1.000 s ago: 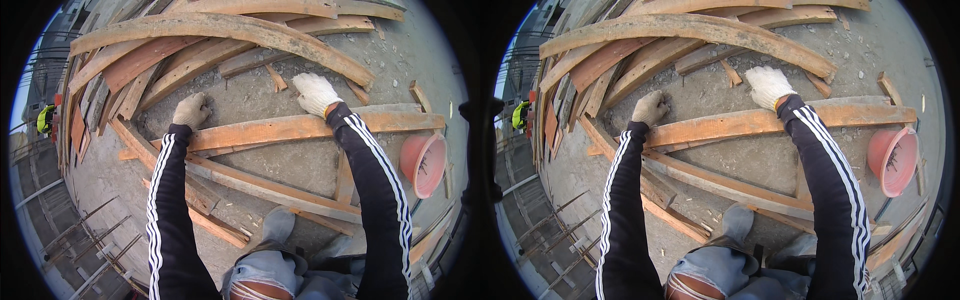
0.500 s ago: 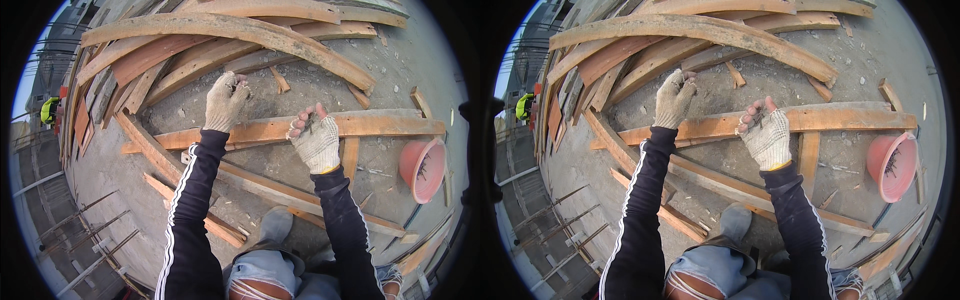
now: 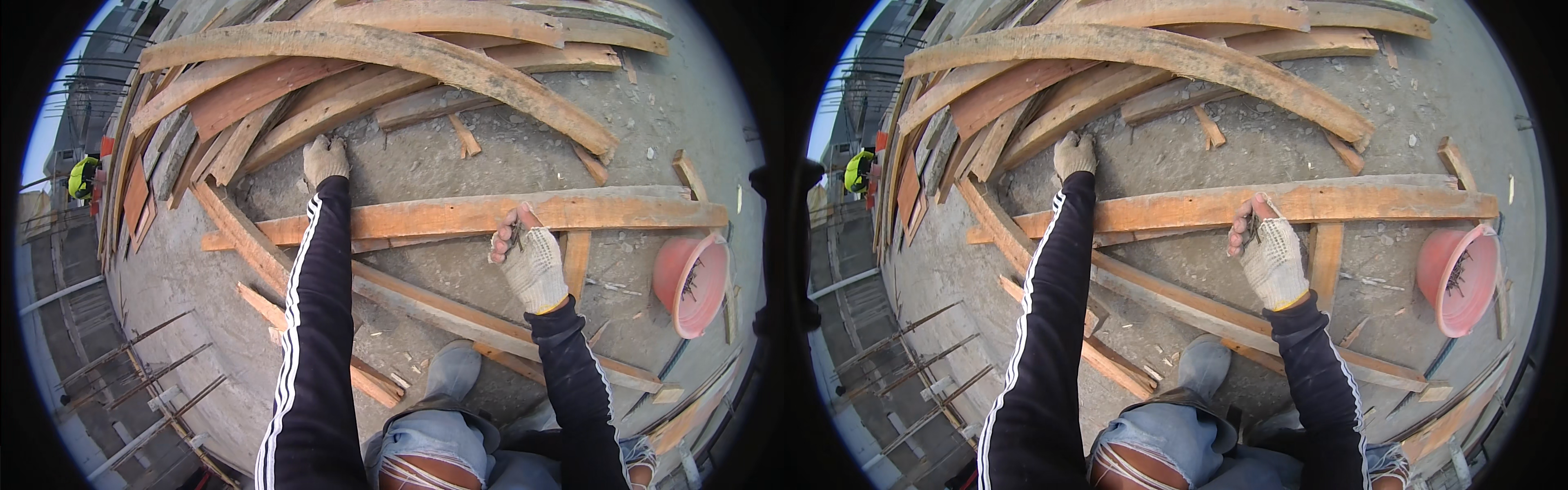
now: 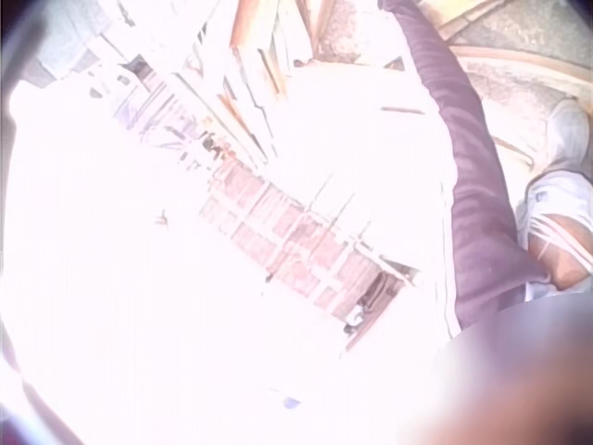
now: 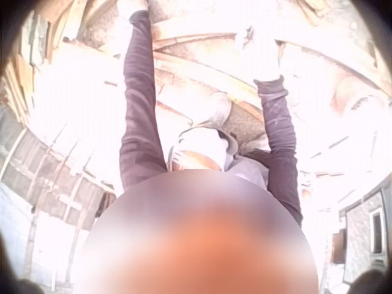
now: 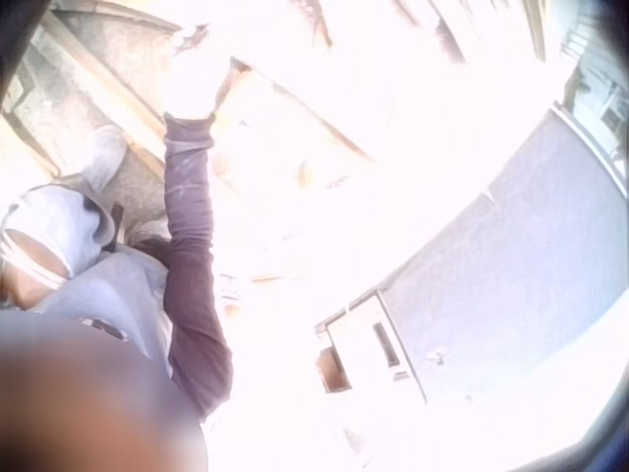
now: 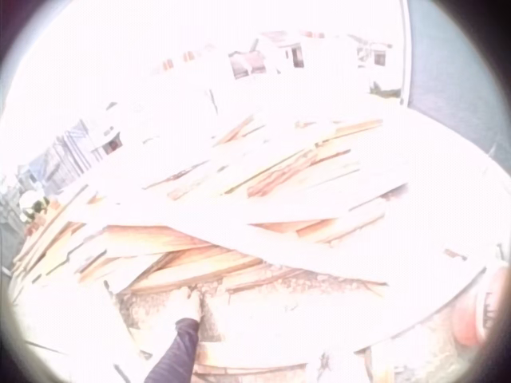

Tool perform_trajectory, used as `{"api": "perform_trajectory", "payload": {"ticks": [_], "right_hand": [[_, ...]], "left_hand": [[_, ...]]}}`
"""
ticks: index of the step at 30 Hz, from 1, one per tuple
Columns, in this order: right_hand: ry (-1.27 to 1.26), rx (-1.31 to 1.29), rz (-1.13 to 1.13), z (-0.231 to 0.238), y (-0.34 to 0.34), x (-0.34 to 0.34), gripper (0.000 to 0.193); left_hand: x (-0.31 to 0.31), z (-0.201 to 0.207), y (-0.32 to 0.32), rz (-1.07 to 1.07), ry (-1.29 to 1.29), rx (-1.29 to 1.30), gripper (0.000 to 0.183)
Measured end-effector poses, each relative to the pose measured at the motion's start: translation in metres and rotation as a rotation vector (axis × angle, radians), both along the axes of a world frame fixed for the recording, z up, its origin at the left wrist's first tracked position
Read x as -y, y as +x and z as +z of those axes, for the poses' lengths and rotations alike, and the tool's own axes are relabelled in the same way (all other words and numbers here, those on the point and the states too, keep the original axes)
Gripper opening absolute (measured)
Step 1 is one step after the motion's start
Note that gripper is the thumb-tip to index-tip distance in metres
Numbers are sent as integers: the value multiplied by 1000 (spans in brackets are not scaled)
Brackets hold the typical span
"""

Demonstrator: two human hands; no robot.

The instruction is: The person kneels on a concrete floor at a construction site, picking up scattered nails from the ground and placing them into a pink bucket. The person also moves wooden planks and debris to access more nails.

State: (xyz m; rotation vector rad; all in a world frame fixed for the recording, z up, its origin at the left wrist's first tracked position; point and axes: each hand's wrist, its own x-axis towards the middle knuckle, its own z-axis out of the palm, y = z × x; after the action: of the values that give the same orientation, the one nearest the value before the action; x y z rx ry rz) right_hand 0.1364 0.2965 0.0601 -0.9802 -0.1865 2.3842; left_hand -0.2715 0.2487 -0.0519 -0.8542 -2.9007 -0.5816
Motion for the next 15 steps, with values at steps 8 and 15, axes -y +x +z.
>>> {"api": "perform_trajectory", "payload": {"ticks": [8, 15], "right_hand": [[118, 55, 66, 14, -17, -3, 31], [1014, 812, 144, 26, -28, -82, 45]], "left_hand": [[-12, -5, -5, 125, 198, 228, 34], [-11, -4, -45, 333, 938, 1142, 17]]}}
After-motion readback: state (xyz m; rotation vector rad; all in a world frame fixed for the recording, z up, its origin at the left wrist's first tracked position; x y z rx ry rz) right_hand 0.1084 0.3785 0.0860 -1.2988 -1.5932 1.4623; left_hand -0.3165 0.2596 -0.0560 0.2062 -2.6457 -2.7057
